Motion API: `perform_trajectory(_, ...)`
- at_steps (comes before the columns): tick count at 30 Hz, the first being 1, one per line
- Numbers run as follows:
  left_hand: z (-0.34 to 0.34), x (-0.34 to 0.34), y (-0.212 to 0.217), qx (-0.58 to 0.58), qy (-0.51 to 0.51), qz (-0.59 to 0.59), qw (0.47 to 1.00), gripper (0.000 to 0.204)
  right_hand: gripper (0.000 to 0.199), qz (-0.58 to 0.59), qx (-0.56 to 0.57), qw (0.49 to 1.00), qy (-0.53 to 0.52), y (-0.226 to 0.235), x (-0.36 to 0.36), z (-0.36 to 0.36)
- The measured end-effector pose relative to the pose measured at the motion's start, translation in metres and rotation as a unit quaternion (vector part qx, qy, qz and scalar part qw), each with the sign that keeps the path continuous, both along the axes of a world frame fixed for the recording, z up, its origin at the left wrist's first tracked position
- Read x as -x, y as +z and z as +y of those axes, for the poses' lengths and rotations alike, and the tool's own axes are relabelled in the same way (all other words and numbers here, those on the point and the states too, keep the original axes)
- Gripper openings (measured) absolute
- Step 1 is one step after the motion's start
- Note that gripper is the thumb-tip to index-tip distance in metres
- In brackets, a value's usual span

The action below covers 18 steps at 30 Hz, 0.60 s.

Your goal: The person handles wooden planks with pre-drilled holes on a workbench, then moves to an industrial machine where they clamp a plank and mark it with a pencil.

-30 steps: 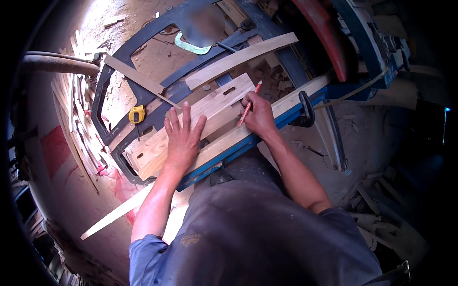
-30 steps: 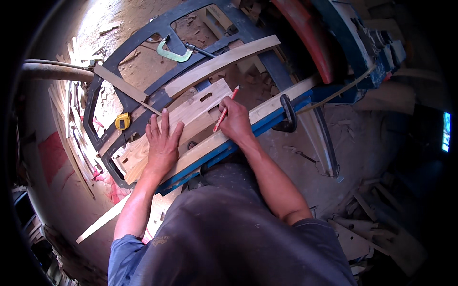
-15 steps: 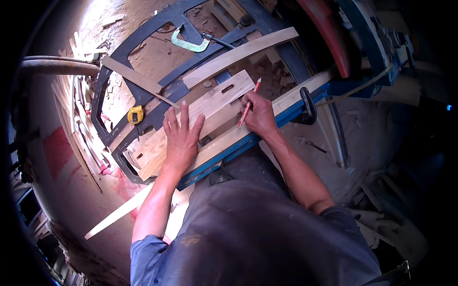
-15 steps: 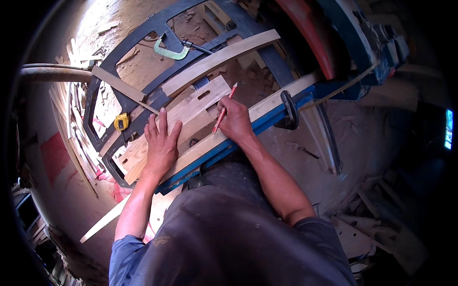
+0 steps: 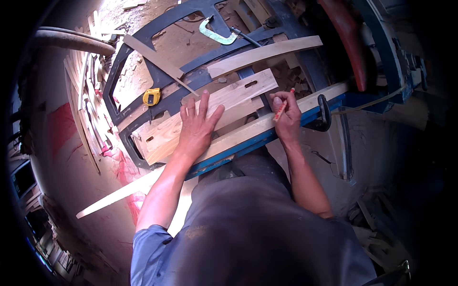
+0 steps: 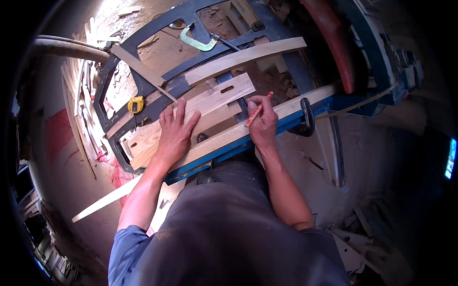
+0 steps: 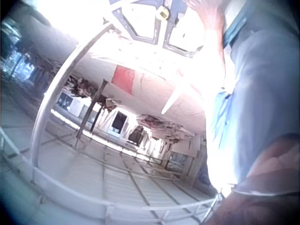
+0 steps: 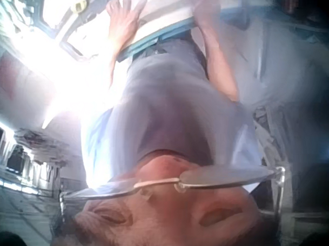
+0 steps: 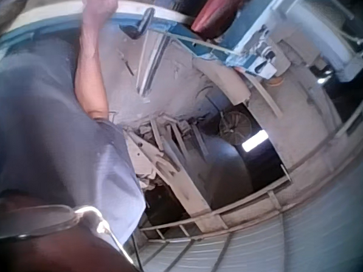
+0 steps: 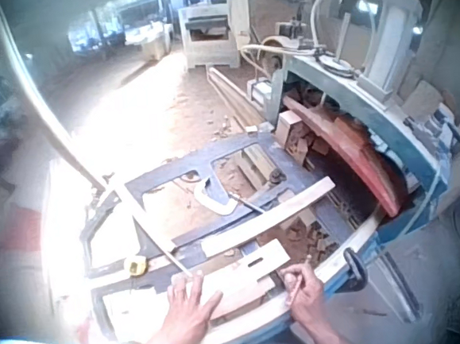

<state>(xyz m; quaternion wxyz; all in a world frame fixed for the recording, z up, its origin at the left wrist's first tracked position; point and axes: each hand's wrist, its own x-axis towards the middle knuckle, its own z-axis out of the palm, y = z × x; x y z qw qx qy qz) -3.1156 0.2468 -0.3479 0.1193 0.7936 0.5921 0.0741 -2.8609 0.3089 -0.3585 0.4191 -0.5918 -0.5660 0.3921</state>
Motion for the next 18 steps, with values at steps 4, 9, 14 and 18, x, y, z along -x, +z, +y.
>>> perform_trajectory(4,-0.001,0.004,-0.005,-0.028,-0.007,0.007,1.000,0.064,0.037,0.108,0.024,0.993,0.052,0.037,0.020,-0.007)
perform_trajectory(9,-0.009,0.009,-0.021,-0.027,0.035,-0.041,0.998,0.056,0.036,0.170,0.071,0.951,0.247,0.074,0.109,-0.021)
perform_trajectory(14,-0.016,0.001,-0.041,0.094,0.085,-0.787,0.604,0.045,0.020,0.037,0.123,0.923,0.362,0.080,0.193,-0.032)
perform_trajectory(18,-0.013,-0.002,-0.061,0.132,-0.039,-0.954,-0.267,0.038,0.023,-0.061,0.130,0.898,0.417,0.053,0.235,-0.038)
